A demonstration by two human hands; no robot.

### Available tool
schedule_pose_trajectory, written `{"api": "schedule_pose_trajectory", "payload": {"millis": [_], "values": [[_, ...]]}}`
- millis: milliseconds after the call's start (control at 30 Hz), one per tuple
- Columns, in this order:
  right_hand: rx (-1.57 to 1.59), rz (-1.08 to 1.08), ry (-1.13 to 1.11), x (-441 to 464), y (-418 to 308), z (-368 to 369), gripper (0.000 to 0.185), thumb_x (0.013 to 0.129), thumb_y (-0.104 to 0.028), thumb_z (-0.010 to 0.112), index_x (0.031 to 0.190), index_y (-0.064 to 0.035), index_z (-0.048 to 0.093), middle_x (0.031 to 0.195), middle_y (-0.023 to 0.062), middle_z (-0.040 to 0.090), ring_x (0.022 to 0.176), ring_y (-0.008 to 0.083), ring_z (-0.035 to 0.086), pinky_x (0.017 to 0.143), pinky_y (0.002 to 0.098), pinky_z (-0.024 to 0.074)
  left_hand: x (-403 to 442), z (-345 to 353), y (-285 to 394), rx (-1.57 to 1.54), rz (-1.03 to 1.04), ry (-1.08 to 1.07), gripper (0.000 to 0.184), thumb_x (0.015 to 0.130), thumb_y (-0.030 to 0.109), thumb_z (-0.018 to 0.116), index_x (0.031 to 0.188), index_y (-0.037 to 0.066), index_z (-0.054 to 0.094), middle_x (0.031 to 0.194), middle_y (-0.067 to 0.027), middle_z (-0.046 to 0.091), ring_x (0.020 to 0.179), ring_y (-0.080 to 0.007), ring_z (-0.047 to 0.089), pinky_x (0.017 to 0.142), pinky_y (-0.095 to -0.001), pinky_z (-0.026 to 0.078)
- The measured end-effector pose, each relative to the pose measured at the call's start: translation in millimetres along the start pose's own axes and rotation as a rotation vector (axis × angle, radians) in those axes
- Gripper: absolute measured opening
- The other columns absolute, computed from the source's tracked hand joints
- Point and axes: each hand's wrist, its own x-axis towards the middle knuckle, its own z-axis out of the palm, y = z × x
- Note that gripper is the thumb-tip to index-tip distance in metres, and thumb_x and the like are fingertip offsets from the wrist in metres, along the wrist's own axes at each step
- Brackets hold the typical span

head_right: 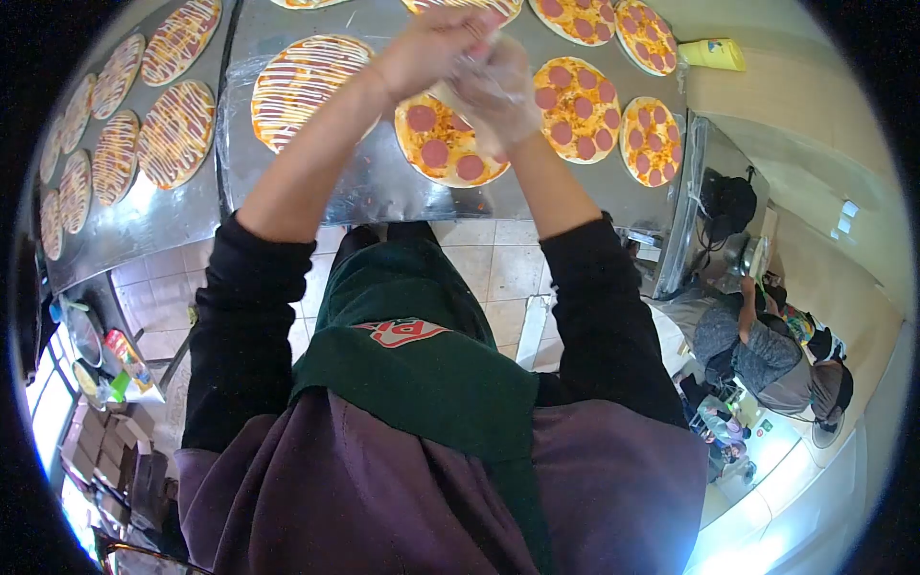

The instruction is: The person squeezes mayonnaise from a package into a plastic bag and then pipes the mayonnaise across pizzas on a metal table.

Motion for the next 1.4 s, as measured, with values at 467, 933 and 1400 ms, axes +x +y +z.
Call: {"api": "schedule_pose_trajectory", "payload": {"millis": [467,933,1400], "values": [[0.105,0.047,0.136,-59.6,-0.7,-30.6,0.021,0.088,-0.008,0.074,0.106,-0.0028,0.064,0.093,0.0021,0.067,0.083,0.0111,0.065,0.068,0.0252,0.0530,-17.1,64.7,12.6,0.004,-0.028,-0.112,0.032,0.107,0.033,0.055,0.098,0.004,0.067,0.079,0.0045,0.053,0.075,-0.0077,0.047,0.072,-0.0253,0.043],[0.526,0.045,-0.166,8.7,30.1,20.9,0.025,0.080,-0.007,0.079,0.100,-0.0034,0.065,0.090,0.0031,0.066,0.080,0.0102,0.065,0.065,0.0263,0.0528,-27.9,-22.1,23.9,0.072,0.031,0.077,0.037,0.109,0.033,0.050,0.092,0.003,0.064,0.077,0.0028,0.055,0.073,-0.0084,0.049,0.069,-0.0262,0.043],[-0.349,-0.106,0.050,-38.3,22.3,-7.6,0.022,0.083,-0.012,0.078,0.100,-0.0058,0.065,0.090,0.0017,0.067,0.080,0.0145,0.067,0.070,0.0285,0.0535,-42.1,27.1,23.7,-0.051,-0.031,0.014,0.036,0.107,0.035,0.055,0.087,0.007,0.062,0.075,0.0051,0.050,0.071,-0.0072,0.044,0.068,-0.0261,0.041]]}}
